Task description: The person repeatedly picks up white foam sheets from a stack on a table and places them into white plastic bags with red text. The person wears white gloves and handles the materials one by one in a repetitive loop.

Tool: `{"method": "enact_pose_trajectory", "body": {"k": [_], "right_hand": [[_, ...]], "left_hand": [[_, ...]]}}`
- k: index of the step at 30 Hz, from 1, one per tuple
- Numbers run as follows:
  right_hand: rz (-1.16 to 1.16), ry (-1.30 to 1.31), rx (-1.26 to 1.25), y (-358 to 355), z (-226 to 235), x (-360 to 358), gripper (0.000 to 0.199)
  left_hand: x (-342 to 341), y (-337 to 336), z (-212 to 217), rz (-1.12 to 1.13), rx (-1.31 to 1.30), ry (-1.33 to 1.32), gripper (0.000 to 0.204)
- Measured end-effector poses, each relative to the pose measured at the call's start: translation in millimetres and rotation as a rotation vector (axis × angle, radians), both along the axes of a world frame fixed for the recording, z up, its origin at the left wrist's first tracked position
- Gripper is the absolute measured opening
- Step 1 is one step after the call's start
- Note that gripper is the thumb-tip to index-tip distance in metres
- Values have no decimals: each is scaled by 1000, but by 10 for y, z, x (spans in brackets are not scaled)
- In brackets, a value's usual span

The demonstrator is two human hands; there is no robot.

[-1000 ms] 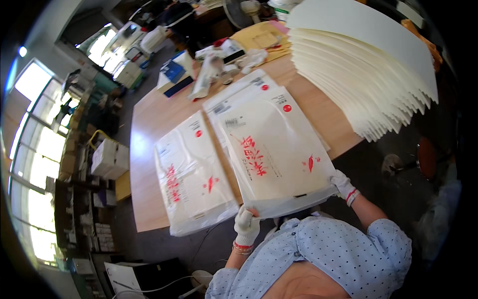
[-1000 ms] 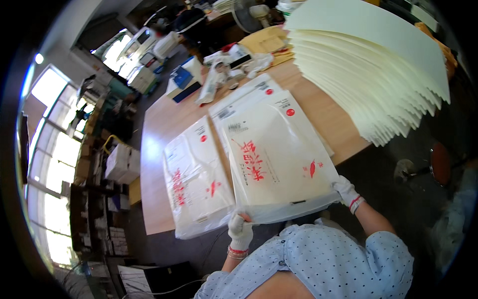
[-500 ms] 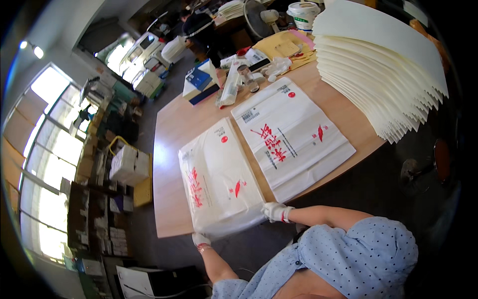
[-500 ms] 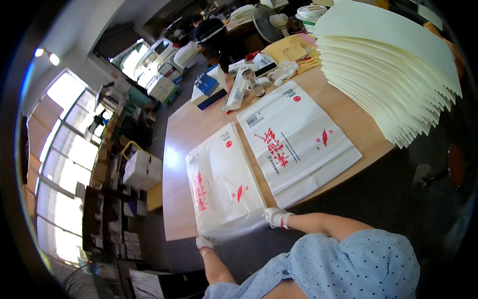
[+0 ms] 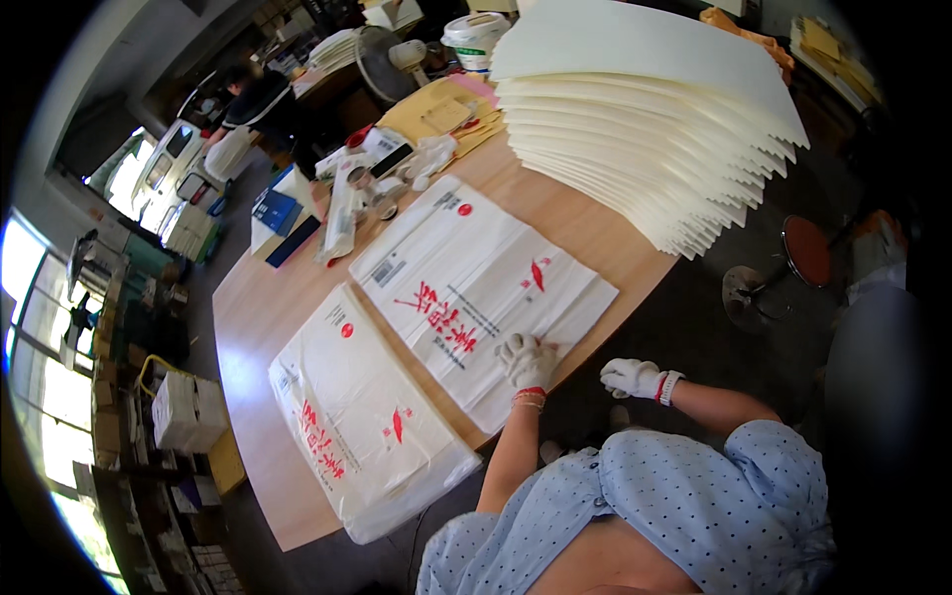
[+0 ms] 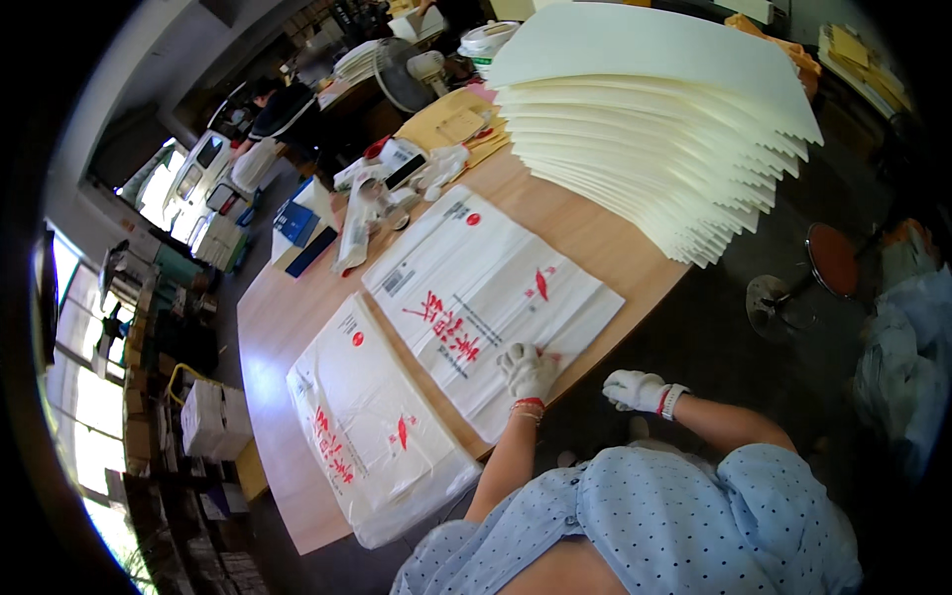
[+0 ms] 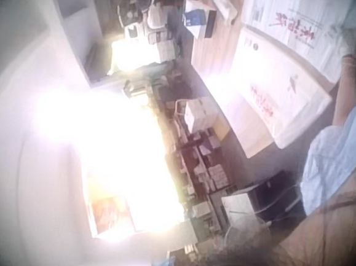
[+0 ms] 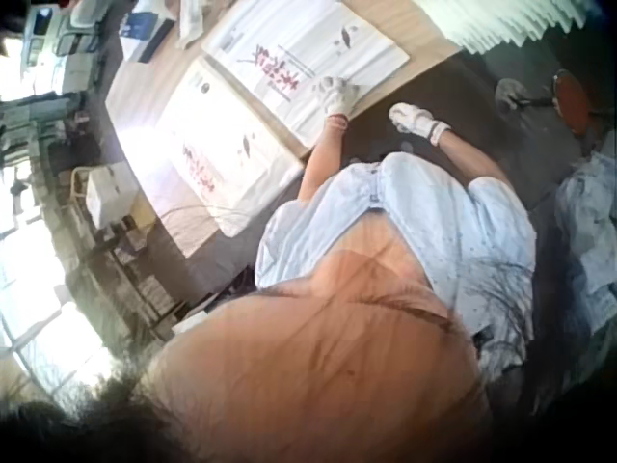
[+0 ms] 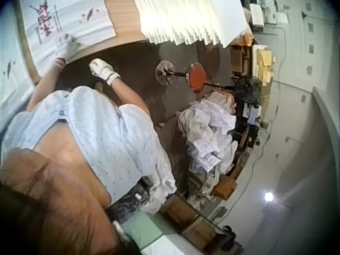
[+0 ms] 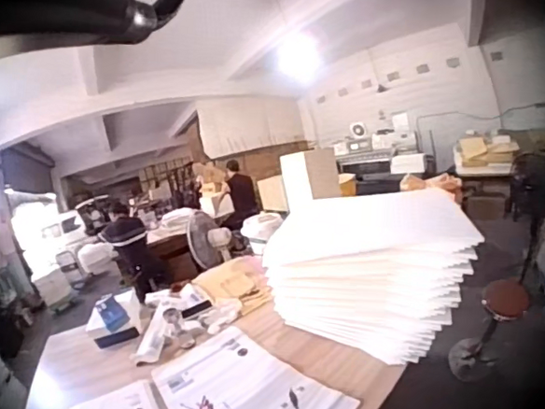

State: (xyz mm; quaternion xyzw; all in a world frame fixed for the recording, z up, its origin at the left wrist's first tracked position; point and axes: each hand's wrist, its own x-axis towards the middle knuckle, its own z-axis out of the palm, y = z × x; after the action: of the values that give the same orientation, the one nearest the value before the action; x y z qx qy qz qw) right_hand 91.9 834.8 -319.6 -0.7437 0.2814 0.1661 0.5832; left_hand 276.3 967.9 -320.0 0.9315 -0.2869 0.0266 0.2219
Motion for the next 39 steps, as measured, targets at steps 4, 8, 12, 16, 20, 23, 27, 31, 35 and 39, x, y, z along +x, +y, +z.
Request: {"method": "enact_pose_trajectory", "body": {"k": [4,8,12,16,20,23,27,31,35,39], "right_hand": [[-179,-34,67,-229,-10,-269,24],[-49,-91,247,-152,69,135,24],[-34,-122,599,-5,29,825,31],[-268,-270,764,213,104,1441,31],[-339,-222,775,233,186,1493,27],[-402,-255,976,238,25,1563,27],[-386,-532,642,285,350,1888,28],[-231,-696,-332,-203,419,1585,27],[-111,-1041,-94,-63,635,1940,34],[414,-920,-740,316,454,2237,52]], "left_hand": [[232,-24,-242,-49,-102,174,23],[512,76,-178,31,-211,730,23],[609,37,430,-22,-148,695,25],[872,155,-32,-117,-481,605,26],[859,159,312,-49,-383,708,25],[900,163,473,-2,-251,782,24],[1088,89,196,-64,-447,719,29],[1643,203,416,129,-1311,1086,8],[1823,-11,523,162,-553,840,16],[1499,-161,1339,-118,-867,913,32]]}}
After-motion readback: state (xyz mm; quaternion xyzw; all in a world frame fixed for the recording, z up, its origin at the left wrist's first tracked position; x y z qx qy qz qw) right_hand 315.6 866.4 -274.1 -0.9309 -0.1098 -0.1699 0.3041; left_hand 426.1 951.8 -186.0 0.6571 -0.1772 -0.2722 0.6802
